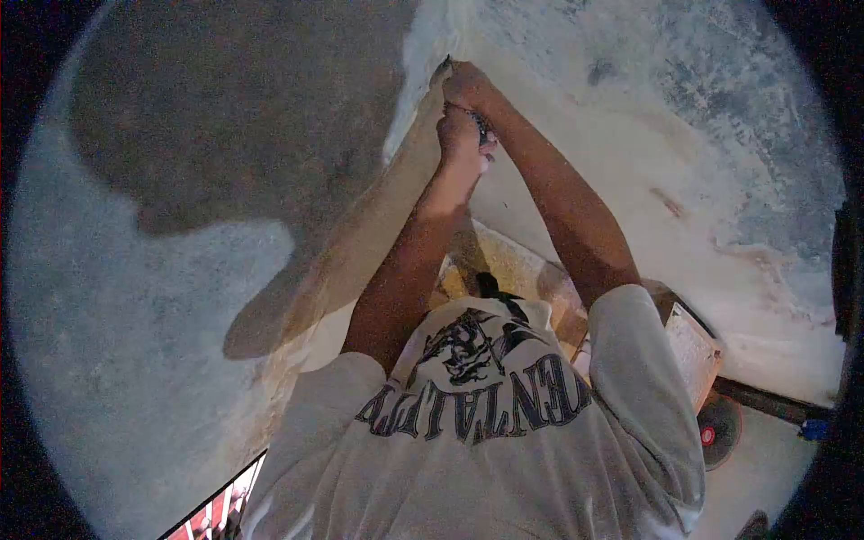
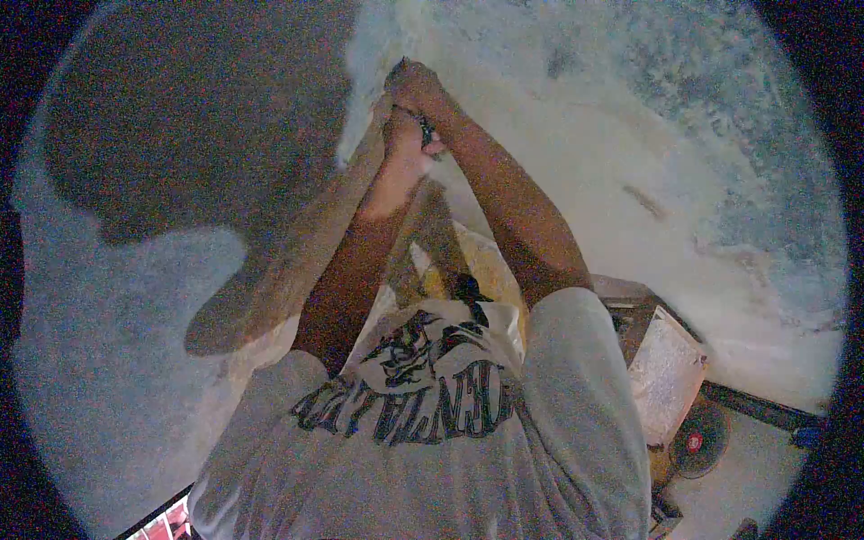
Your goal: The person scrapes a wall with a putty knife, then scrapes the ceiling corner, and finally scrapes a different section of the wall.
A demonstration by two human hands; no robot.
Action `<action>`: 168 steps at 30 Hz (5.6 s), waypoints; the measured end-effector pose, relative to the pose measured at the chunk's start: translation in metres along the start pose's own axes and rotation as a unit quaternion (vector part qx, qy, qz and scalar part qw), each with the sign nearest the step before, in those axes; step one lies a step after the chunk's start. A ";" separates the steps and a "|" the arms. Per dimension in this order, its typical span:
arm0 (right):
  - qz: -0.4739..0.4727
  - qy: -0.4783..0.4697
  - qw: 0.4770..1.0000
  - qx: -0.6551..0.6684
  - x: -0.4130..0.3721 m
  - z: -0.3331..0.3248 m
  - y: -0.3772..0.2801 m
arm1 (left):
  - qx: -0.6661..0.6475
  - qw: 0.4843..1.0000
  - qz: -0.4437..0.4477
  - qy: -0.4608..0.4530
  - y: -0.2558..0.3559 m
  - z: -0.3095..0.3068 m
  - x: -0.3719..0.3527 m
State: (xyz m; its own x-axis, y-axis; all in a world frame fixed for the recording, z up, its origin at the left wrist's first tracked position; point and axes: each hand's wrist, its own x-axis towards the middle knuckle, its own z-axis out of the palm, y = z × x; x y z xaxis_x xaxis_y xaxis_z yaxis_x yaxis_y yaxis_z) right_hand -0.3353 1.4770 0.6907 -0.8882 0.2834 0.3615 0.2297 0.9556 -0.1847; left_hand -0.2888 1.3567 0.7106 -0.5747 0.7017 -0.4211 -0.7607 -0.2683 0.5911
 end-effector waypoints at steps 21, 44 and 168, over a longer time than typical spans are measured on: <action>0.125 -0.040 0.955 0.268 -0.041 -0.023 -0.045 | 0.053 0.990 0.129 0.035 -0.020 -0.032 -0.019; 0.247 0.072 0.829 0.496 -0.073 -0.020 -0.069 | 0.096 0.988 -0.007 -0.120 -0.003 -0.068 -0.012; 0.180 0.131 0.768 0.600 -0.086 0.014 -0.053 | 0.489 0.866 0.093 0.045 -0.003 -0.070 0.046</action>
State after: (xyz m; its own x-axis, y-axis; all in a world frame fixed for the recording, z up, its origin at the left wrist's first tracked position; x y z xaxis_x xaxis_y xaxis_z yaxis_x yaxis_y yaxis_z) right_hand -0.2766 1.4009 0.6563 -0.7068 0.6686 0.2312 -0.2299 0.0920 -0.9689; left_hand -0.3340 1.3436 0.6407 -0.7141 0.6405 -0.2826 -0.0595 0.3467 0.9361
